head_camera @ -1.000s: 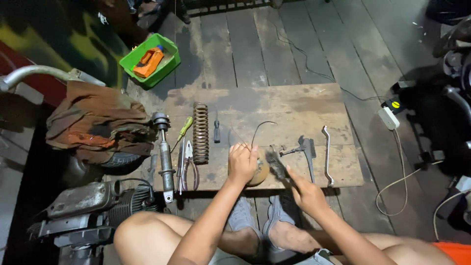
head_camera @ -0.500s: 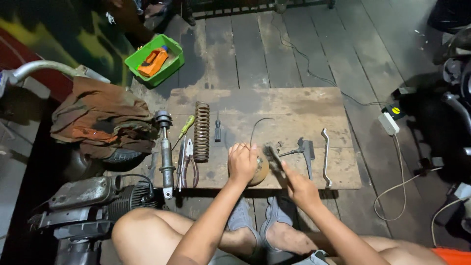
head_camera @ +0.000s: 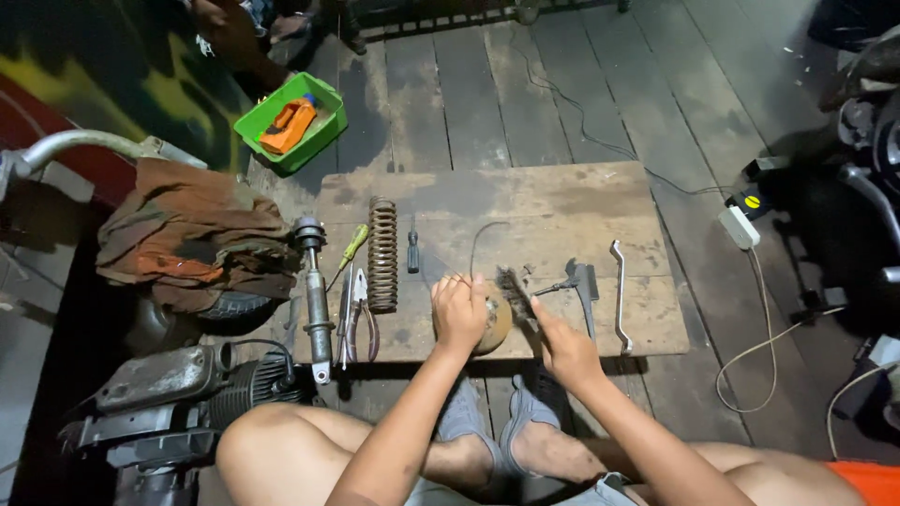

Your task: Cleaning a motorcycle brake shoe using a wire brush to remove debris

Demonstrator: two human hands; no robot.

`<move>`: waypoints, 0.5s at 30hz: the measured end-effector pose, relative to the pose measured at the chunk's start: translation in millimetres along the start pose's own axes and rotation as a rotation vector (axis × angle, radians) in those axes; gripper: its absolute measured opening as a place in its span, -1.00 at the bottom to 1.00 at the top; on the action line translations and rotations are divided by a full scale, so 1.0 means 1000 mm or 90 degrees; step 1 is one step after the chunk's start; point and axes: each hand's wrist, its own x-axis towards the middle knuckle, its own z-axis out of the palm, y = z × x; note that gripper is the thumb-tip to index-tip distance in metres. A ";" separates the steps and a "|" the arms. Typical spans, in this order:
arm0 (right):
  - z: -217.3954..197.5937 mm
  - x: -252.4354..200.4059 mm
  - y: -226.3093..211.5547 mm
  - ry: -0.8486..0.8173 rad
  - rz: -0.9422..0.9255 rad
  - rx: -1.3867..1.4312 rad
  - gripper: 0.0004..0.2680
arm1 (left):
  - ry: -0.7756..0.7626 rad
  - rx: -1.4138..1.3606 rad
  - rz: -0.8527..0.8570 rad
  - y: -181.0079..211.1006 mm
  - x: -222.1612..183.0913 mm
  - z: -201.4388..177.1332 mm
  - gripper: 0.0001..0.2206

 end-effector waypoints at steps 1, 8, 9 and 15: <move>0.002 -0.004 0.004 0.000 0.000 -0.002 -0.50 | 0.001 -0.001 -0.001 0.000 0.002 0.001 -0.69; -0.013 -0.025 0.012 -0.028 -0.019 0.018 -0.50 | -0.019 0.016 -0.030 0.005 0.008 -0.001 -0.67; -0.019 -0.025 0.010 -0.053 0.000 0.041 -0.49 | -0.019 0.010 -0.043 0.006 0.008 -0.002 -0.67; 0.004 -0.009 0.010 0.015 0.029 0.059 -0.51 | -0.024 0.022 -0.019 0.006 0.006 -0.002 -0.64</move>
